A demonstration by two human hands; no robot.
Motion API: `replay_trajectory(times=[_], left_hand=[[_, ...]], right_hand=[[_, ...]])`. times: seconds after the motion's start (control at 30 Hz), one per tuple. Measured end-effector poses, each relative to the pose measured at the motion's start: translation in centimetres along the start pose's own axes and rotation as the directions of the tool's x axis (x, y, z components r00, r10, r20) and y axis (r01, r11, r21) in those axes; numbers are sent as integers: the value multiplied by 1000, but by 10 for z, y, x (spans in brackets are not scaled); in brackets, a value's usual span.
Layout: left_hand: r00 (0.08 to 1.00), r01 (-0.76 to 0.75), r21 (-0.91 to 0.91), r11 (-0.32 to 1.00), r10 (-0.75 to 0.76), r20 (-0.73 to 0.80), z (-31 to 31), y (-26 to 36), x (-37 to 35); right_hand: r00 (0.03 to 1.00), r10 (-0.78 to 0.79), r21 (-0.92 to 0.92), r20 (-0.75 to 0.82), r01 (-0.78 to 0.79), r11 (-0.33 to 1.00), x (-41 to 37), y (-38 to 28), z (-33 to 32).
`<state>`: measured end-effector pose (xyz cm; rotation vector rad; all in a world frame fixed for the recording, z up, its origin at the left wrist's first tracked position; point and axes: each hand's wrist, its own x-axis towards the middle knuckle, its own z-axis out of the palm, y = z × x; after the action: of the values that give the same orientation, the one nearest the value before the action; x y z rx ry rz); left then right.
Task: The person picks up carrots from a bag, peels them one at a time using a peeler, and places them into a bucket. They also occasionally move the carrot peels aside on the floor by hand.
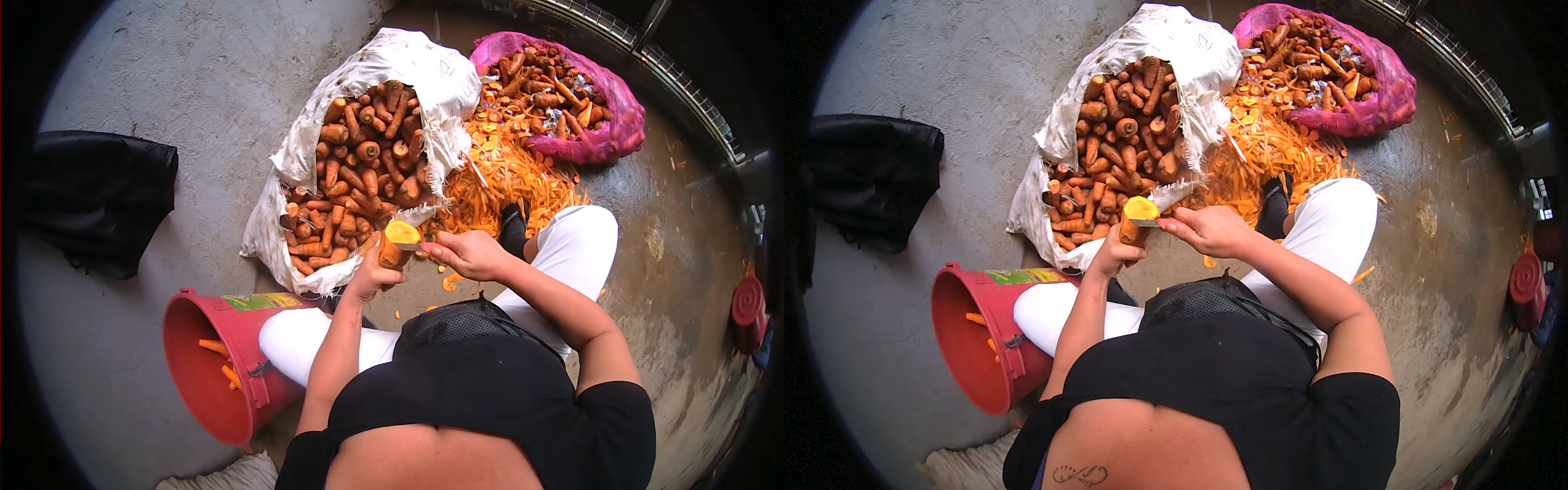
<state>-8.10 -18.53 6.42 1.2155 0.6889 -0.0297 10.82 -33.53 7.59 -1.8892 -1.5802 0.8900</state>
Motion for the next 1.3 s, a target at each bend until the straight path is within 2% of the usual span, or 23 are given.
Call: replay_trajectory(times=[0.3,0.6,0.8,1.1,1.2,1.3], left_hand=[[999,-25,5,1000,25,-29,1,2,2],[999,-14,5,1000,15,-38,4,5,2],[999,-26,-98,995,28,29,8,8,-2],[997,19,-211,977,-2,84,2,-1,-1],[996,-43,23,999,45,-73,2,-6,3],[964,-155,188,970,190,-186,13,-10,6]], right_hand=[[999,-23,54,-44,26,998,1,-6,-1],[999,-9,19,-48,10,1000,1,-6,0],[995,-40,-3,-86,39,999,3,-8,2],[998,-34,52,-56,37,998,13,4,8],[999,8,121,-43,-3,993,14,3,3],[997,75,215,-28,-67,974,14,8,7]])
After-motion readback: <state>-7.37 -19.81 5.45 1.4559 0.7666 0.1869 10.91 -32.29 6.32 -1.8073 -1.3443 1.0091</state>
